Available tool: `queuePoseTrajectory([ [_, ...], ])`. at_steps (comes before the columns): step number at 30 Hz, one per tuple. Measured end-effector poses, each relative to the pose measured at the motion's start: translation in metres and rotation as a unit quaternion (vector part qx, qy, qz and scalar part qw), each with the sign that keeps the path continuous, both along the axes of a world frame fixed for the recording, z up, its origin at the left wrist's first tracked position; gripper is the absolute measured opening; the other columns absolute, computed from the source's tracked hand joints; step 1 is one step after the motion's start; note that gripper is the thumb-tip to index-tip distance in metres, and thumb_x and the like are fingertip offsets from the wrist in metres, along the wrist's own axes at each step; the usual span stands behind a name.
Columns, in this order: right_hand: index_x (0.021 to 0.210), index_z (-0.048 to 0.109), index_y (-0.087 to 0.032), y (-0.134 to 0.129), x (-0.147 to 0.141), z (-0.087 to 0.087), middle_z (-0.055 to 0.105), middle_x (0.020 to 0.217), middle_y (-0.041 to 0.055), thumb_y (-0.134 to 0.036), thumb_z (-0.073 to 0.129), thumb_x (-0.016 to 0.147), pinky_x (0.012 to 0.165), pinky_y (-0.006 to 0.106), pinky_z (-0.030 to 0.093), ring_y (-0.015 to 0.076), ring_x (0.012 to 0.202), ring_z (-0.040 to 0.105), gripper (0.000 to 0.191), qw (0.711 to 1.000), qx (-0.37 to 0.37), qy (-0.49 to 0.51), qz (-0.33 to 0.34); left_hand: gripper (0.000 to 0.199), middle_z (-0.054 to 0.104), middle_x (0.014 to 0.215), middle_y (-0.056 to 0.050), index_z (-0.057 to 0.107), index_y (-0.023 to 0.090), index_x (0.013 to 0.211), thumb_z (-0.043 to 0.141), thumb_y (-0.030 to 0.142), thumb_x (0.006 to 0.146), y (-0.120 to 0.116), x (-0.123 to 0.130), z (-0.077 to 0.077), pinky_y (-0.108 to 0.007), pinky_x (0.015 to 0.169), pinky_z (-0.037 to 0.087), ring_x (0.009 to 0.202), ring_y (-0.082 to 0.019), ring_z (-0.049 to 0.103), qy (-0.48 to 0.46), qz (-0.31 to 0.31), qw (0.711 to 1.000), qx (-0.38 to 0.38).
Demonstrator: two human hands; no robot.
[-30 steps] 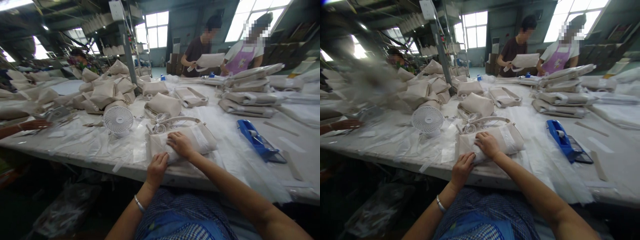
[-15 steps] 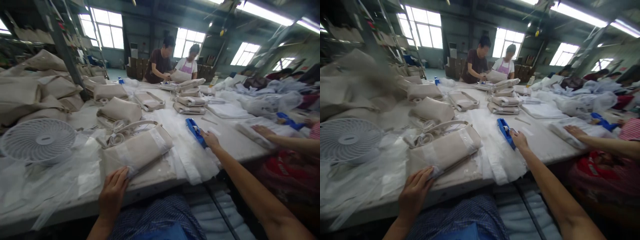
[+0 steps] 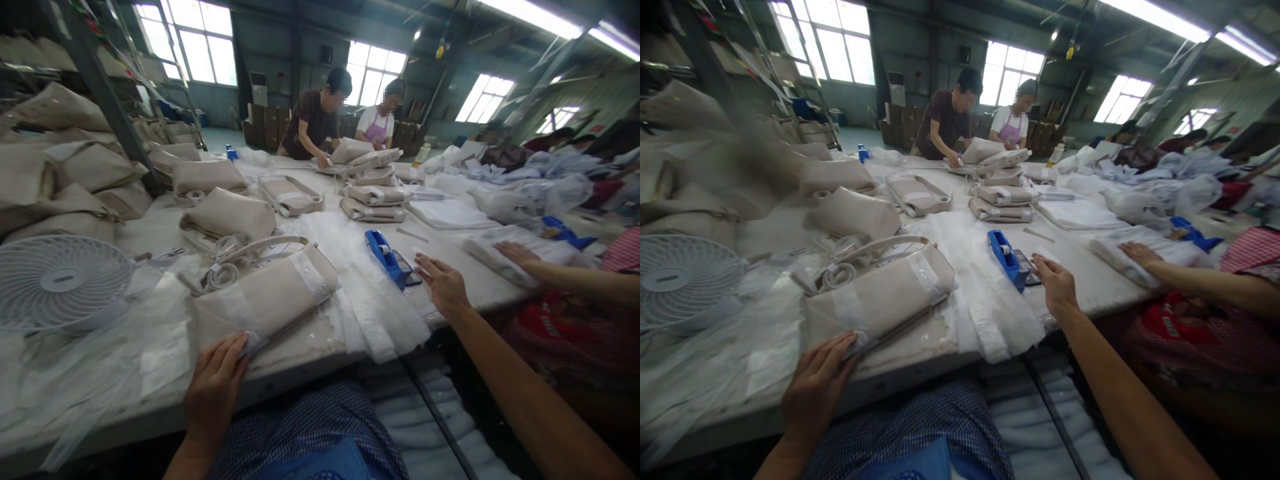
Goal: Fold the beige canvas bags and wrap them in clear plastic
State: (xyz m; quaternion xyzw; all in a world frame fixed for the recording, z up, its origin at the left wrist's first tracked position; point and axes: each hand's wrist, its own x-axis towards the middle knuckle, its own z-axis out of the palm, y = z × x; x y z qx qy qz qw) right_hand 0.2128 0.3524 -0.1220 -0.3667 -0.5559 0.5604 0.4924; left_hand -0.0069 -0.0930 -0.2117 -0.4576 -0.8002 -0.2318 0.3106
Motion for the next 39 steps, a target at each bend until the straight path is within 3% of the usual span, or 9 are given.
queuePoseTrajectory([
  [4, 0.084, 0.076, -0.018, -0.015, 0.03, -0.029, 0.075, 0.091, 0.0074, -0.053, 0.088, 0.058, 0.074, 0.027, 0.062, 0.0185, 0.085, 0.07, 0.045, 0.994, -0.039, -0.097, 0.018, 0.033, 0.071, 0.118, -0.004, 0.06, 0.018, 0.13, 0.055, 0.025, 0.098, 0.001, 0.0, 0.0, -0.036, 0.098, 0.045, 0.106, -0.025, 0.061, -0.007, -0.004, 1.0, 0.001],
  [9, 0.085, 0.076, -0.016, -0.005, 0.04, -0.066, 0.076, 0.086, 0.0129, -0.064, 0.077, 0.064, 0.059, 0.033, 0.059, 0.0214, 0.069, 0.069, 0.052, 0.97, 0.052, -0.236, 0.01, 0.033, 0.07, 0.119, -0.003, 0.059, 0.02, 0.13, 0.054, 0.025, 0.098, 0.001, 0.001, 0.001, -0.036, 0.098, 0.044, 0.106, -0.025, 0.061, -0.017, -0.001, 1.0, 0.001],
  [15, 0.081, 0.078, -0.018, 0.02, 0.046, -0.052, 0.075, 0.083, 0.0102, -0.044, 0.076, 0.072, 0.07, 0.032, 0.053, 0.0244, 0.079, 0.066, 0.027, 0.933, 0.194, -0.302, -0.025, 0.033, 0.071, 0.118, -0.004, 0.059, 0.018, 0.13, 0.053, 0.026, 0.098, 0.0, 0.001, 0.001, -0.036, 0.098, 0.044, 0.106, -0.025, 0.06, -0.015, 0.001, 1.0, -0.005],
  [17, 0.087, 0.079, -0.02, 0.022, 0.058, -0.036, 0.076, 0.092, 0.0101, -0.03, 0.071, 0.079, 0.079, 0.032, 0.051, 0.0242, 0.089, 0.066, 0.015, 0.886, 0.308, -0.347, -0.005, 0.033, 0.071, 0.119, -0.004, 0.059, 0.019, 0.13, 0.053, 0.026, 0.099, 0.0, 0.002, 0.0, -0.036, 0.098, 0.044, 0.105, -0.025, 0.06, -0.016, 0.002, 1.0, -0.004],
  [21, 0.104, 0.078, -0.022, 0.012, 0.075, 0.006, 0.076, 0.103, 0.0093, -0.013, 0.052, 0.092, 0.088, 0.034, 0.051, 0.0222, 0.093, 0.067, 0.03, 0.684, 0.579, -0.438, 0.071, 0.033, 0.071, 0.118, -0.004, 0.06, 0.019, 0.13, 0.053, 0.027, 0.099, 0.0, 0.0, -0.001, -0.036, 0.096, 0.045, 0.104, -0.025, 0.061, -0.017, 0.001, 1.0, 0.001],
  [23, 0.107, 0.077, -0.024, -0.002, 0.069, 0.025, 0.076, 0.107, 0.008, -0.016, 0.05, 0.096, 0.091, 0.036, 0.051, 0.0226, 0.097, 0.068, 0.031, 0.647, 0.619, -0.432, 0.11, 0.033, 0.071, 0.118, -0.004, 0.06, 0.02, 0.13, 0.054, 0.026, 0.098, 0.0, 0.0, -0.002, -0.036, 0.096, 0.045, 0.104, -0.025, 0.061, -0.022, 0.004, 1.0, 0.004],
  [26, 0.108, 0.076, -0.029, -0.037, 0.037, 0.042, 0.076, 0.107, 0.0053, -0.025, 0.049, 0.098, 0.096, 0.039, 0.052, 0.0223, 0.101, 0.068, 0.029, 0.646, 0.618, -0.402, 0.195, 0.032, 0.071, 0.119, -0.004, 0.061, 0.021, 0.128, 0.055, 0.022, 0.096, 0.0, 0.003, 0.0, -0.035, 0.096, 0.047, 0.105, -0.024, 0.062, -0.038, 0.007, 0.999, 0.009],
  [31, 0.102, 0.076, -0.031, -0.121, -0.06, 0.043, 0.076, 0.092, 0.0045, -0.029, 0.062, 0.092, 0.084, 0.032, 0.053, 0.0187, 0.086, 0.068, 0.017, 0.63, 0.624, -0.284, 0.366, 0.033, 0.071, 0.119, -0.005, 0.061, 0.021, 0.126, 0.056, 0.015, 0.094, 0.002, 0.009, 0.002, -0.034, 0.098, 0.05, 0.11, -0.021, 0.061, -0.084, 0.015, 0.996, 0.026],
  [39, 0.078, 0.071, -0.021, -0.226, -0.229, 0.034, 0.069, 0.078, 0.0042, -0.029, 0.06, 0.091, 0.063, 0.027, 0.037, 0.0167, 0.074, 0.059, 0.019, 0.427, 0.677, -0.22, 0.558, 0.032, 0.07, 0.119, -0.004, 0.062, 0.019, 0.124, 0.057, 0.012, 0.093, 0.004, 0.012, 0.002, -0.033, 0.1, 0.052, 0.111, -0.021, 0.059, -0.103, 0.024, 0.994, 0.038],
])
